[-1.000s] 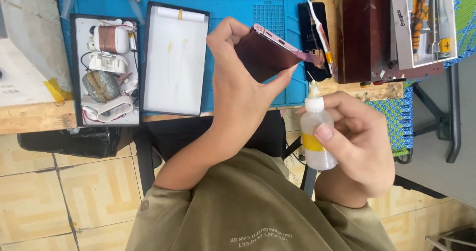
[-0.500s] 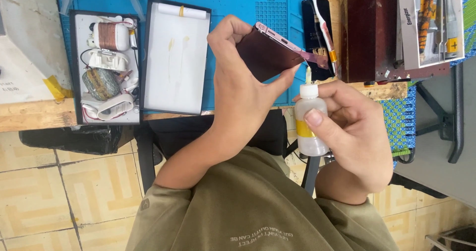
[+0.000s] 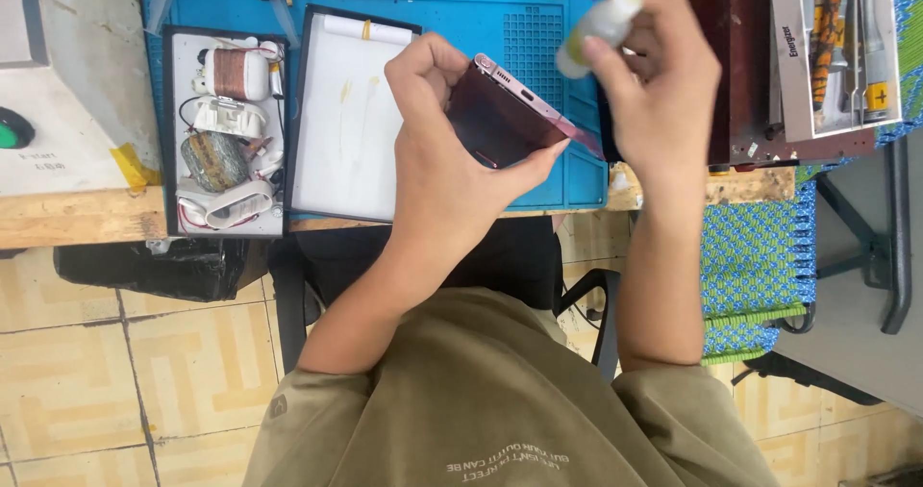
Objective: Applying adhesive to the edges of a smartphone frame and re-attaching the back panel.
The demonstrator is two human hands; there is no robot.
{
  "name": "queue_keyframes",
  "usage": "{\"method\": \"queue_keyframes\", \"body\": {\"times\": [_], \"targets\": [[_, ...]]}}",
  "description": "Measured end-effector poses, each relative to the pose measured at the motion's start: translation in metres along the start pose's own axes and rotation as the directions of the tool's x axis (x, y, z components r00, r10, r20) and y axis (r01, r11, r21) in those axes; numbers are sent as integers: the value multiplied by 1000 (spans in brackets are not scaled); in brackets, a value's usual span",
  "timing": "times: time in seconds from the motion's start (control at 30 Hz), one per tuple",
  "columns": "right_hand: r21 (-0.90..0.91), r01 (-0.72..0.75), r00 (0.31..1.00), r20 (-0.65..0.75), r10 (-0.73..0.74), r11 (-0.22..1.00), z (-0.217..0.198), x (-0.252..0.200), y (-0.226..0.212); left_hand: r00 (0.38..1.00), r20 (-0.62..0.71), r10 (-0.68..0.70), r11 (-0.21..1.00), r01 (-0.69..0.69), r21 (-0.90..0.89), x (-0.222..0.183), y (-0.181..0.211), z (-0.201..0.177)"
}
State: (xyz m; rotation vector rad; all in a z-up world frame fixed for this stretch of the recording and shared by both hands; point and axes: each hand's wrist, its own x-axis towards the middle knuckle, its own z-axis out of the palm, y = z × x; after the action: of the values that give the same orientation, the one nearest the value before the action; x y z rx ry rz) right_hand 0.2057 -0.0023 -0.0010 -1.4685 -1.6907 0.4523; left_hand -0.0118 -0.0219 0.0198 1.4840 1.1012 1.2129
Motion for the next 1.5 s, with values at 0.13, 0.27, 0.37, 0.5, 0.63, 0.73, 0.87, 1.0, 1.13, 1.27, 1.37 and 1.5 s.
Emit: {"method": "queue_keyframes", "body": {"times": [0.13, 0.27, 0.37, 0.5, 0.63, 0.73, 0.87, 1.0, 1.13, 1.27, 1.37, 1.5], "targets": [[-163, 71, 992, 110, -54, 984, 26, 14, 23, 999, -8, -39, 999, 39, -2, 1, -2, -1], [-154, 119, 989, 102, -105, 981, 25, 6, 39, 1000, -10, -12, 1000, 12, -28, 2, -10, -1], [-163, 56, 992, 118, -37, 985, 16, -13, 23, 1000, -1, -8, 1000, 8, -25, 2, -10, -1], [-70, 135, 956, -253, -148, 988, 5, -39, -43, 1000, 1, 24, 1000, -24, -18, 4, -14, -2], [74, 162, 961, -239, -141, 984, -10, -55, -81, 1000, 2, 30, 999, -30, -24, 3, -14, -2], [66, 181, 983, -11, -181, 981, -13, -44, -88, 999, -18, -30, 999, 30, -46, 2, -14, 0], [-111, 287, 958, 51, -283, 951, -10, -35, -93, 1000, -12, 20, 996, -21, -88, 1, -20, 0], [-208, 262, 964, 98, -247, 942, -15, -36, -104, 1000, -11, 8, 1000, -9, -16, 2, -24, 0], [-239, 284, 956, 144, -255, 928, -21, -34, -104, 1000, -3, -28, 999, 28, 27, 6, -25, 2], [-248, 276, 958, 142, -248, 929, -21, -35, -105, 1000, 6, 10, 1000, -10, 4, 6, -30, 4], [-250, 286, 957, 124, -262, 925, -21, -35, -103, 1000, 3, 15, 1000, -15, 1, 7, -32, 5], [-239, 281, 958, 119, -259, 929, -20, -34, -105, 999, 12, 38, 999, -38, 11, 8, -30, 5]]}}
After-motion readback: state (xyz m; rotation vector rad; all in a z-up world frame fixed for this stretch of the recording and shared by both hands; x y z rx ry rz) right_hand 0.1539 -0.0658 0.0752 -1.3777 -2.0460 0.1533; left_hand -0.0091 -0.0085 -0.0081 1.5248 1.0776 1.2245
